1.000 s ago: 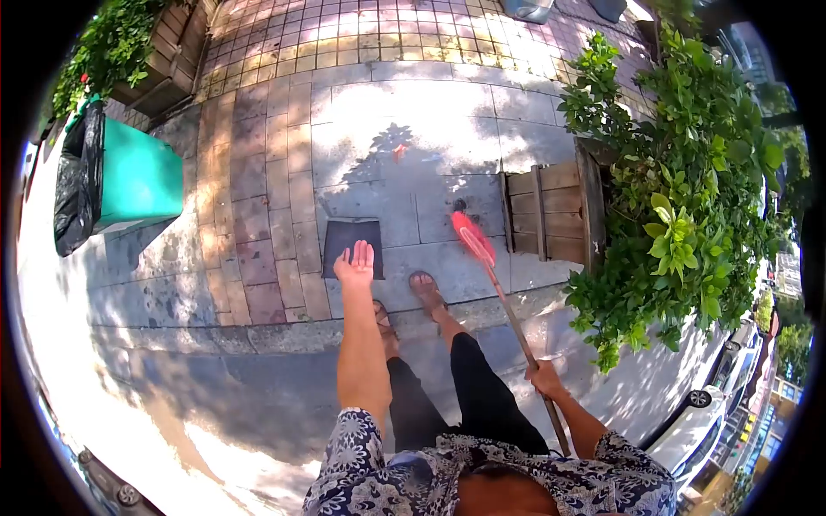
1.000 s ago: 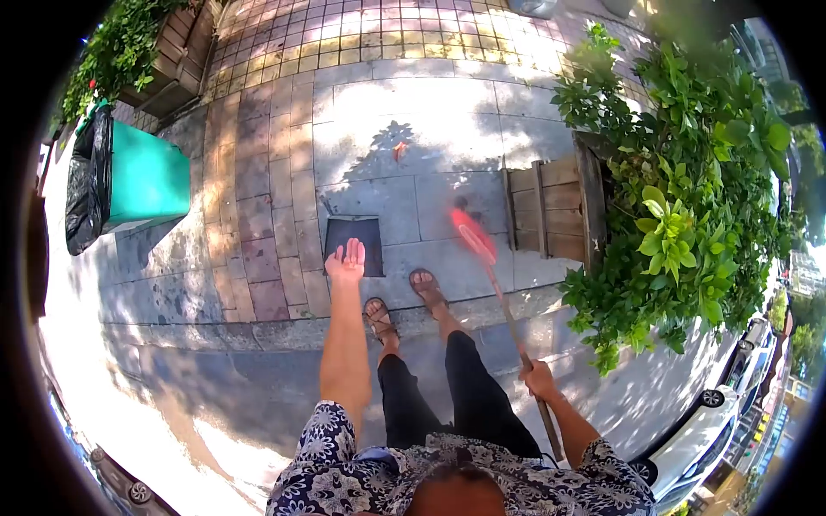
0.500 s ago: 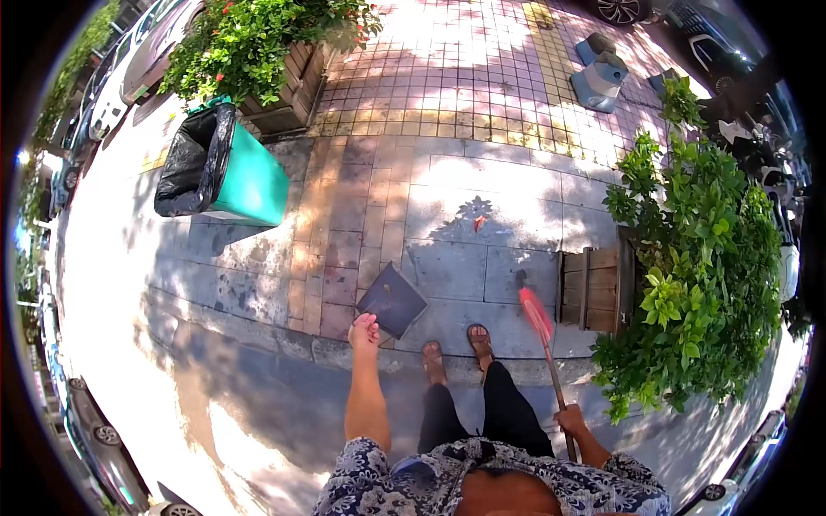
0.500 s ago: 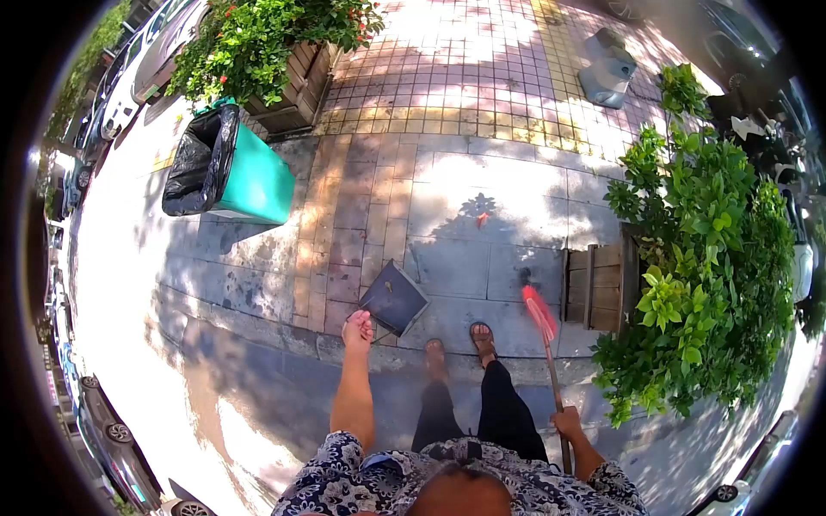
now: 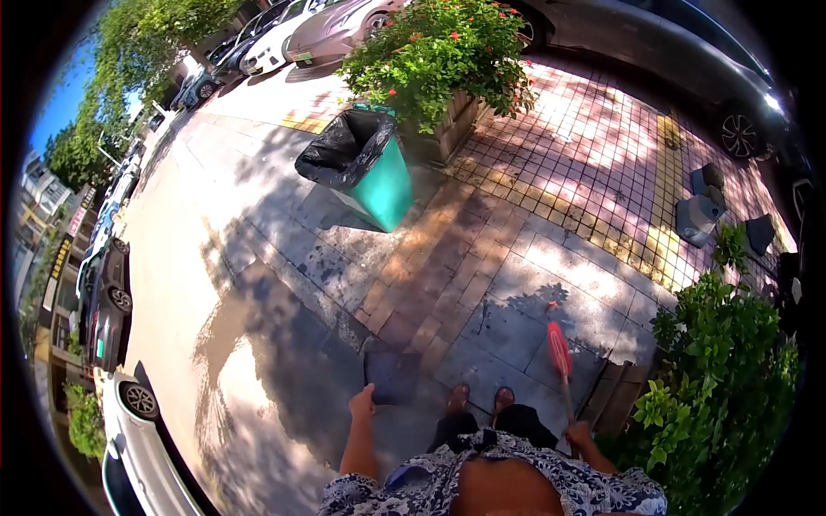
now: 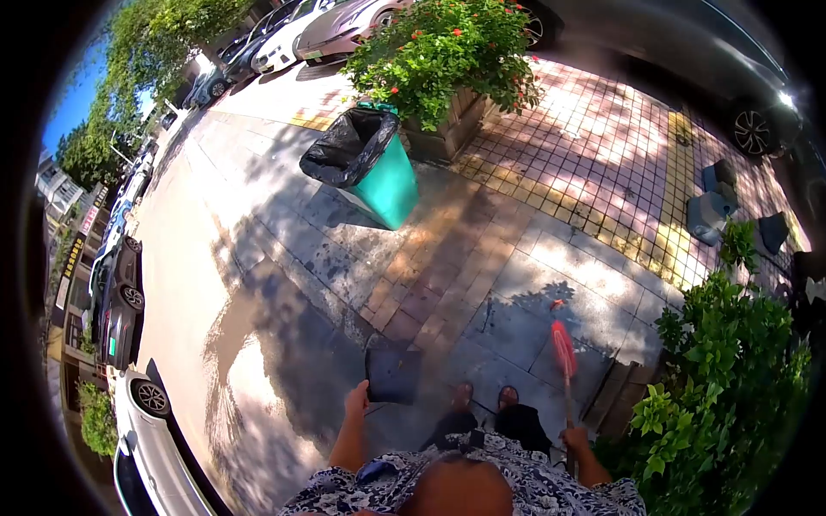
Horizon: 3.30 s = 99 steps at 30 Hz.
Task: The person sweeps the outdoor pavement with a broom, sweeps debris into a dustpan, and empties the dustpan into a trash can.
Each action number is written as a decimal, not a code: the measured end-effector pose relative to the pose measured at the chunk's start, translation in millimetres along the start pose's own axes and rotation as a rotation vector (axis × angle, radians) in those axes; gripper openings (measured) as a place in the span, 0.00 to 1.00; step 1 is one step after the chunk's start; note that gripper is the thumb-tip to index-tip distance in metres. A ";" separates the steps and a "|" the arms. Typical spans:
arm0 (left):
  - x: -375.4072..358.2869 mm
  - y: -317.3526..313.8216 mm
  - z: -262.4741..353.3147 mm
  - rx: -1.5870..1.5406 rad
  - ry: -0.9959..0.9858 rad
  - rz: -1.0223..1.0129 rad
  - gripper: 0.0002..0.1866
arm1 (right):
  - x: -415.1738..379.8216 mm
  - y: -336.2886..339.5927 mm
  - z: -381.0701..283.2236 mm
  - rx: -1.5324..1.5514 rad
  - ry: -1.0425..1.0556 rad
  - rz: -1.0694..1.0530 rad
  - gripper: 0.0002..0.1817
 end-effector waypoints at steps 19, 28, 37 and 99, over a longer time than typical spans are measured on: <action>9.4 111.2 -113.3 0.827 -0.373 0.003 0.14 | 18.8 35.0 -153.7 0.097 0.002 0.061 0.11; 78.3 3.6 12.5 0.301 -0.085 0.088 0.19 | 50.5 78.6 -217.2 0.291 0.025 0.153 0.10; 179.7 -156.0 195.4 0.403 -0.396 -0.138 0.20 | 156.2 165.9 -332.1 0.213 -0.038 0.169 0.15; 532.8 -890.0 771.8 0.378 -0.678 -0.642 0.19 | 498.0 254.9 -1173.2 -0.232 0.292 -0.009 0.30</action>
Point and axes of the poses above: each hand's wrist, its own x-axis towards the middle knuckle, its own y-axis out of the back of the hand, z = x × y, the point moved 2 cm from there along x, towards the middle knuckle, and after that the axes turned 15 degrees about -y, right-handed, at the moved point
